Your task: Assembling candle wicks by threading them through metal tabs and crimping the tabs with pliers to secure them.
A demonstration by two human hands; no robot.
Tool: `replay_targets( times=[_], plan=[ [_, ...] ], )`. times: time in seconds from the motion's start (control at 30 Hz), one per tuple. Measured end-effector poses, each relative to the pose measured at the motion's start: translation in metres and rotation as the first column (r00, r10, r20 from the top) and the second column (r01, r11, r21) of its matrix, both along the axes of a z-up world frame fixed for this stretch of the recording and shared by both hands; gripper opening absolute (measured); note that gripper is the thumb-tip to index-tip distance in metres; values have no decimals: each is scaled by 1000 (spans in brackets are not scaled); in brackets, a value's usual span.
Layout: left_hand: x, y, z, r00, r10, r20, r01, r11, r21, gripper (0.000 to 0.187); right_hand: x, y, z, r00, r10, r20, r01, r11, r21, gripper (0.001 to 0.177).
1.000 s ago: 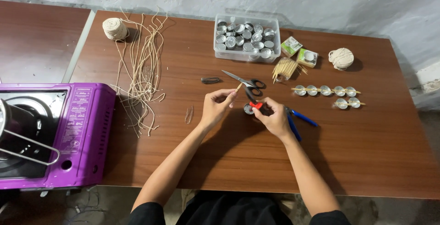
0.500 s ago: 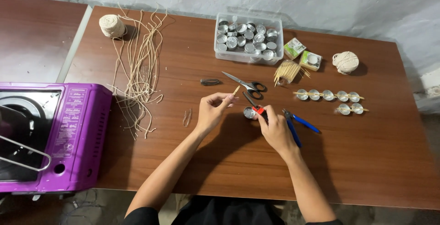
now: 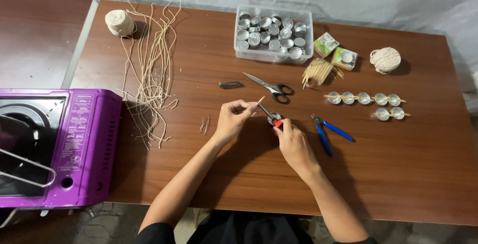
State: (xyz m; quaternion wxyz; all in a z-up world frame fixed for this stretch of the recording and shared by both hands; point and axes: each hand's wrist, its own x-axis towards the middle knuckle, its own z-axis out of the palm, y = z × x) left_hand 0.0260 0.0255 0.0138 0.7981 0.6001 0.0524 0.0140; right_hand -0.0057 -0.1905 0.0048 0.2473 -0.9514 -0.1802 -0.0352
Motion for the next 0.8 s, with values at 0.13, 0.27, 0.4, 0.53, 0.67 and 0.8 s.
replay_targets(
  times=[0.13, 0.27, 0.4, 0.53, 0.67, 0.8],
  plan=[
    [0, 1, 4, 999, -16, -33, 16, 1000, -17, 7, 0, 0, -3, 1000, -12, -8, 12, 1000, -18, 28],
    [-1, 2, 6, 998, -46, -47, 45, 999, -5, 7, 3, -1, -12, 999, 7, 52, -5, 1000, -30, 26],
    [1, 3, 4, 998, -47, -46, 47, 999, -9, 8, 4, 4, -15, 989, -2, 149, 21, 992, -125, 27],
    [-2, 0, 11, 998, -59, -38, 59, 998, -1, 8, 0, 8, 9, 983, 40, 181, -40, 999, -4, 27],
    [-6, 0, 14, 993, -119, -11, 120, 991, 56, 16, 5, -4, -13, 994, 37, 104, -36, 999, -9, 26],
    [-15, -2, 33, 992, -126, 4, 125, 988, 89, 16, 7, -7, -27, 996, -8, 91, 9, 1000, -19, 26]
  ],
)
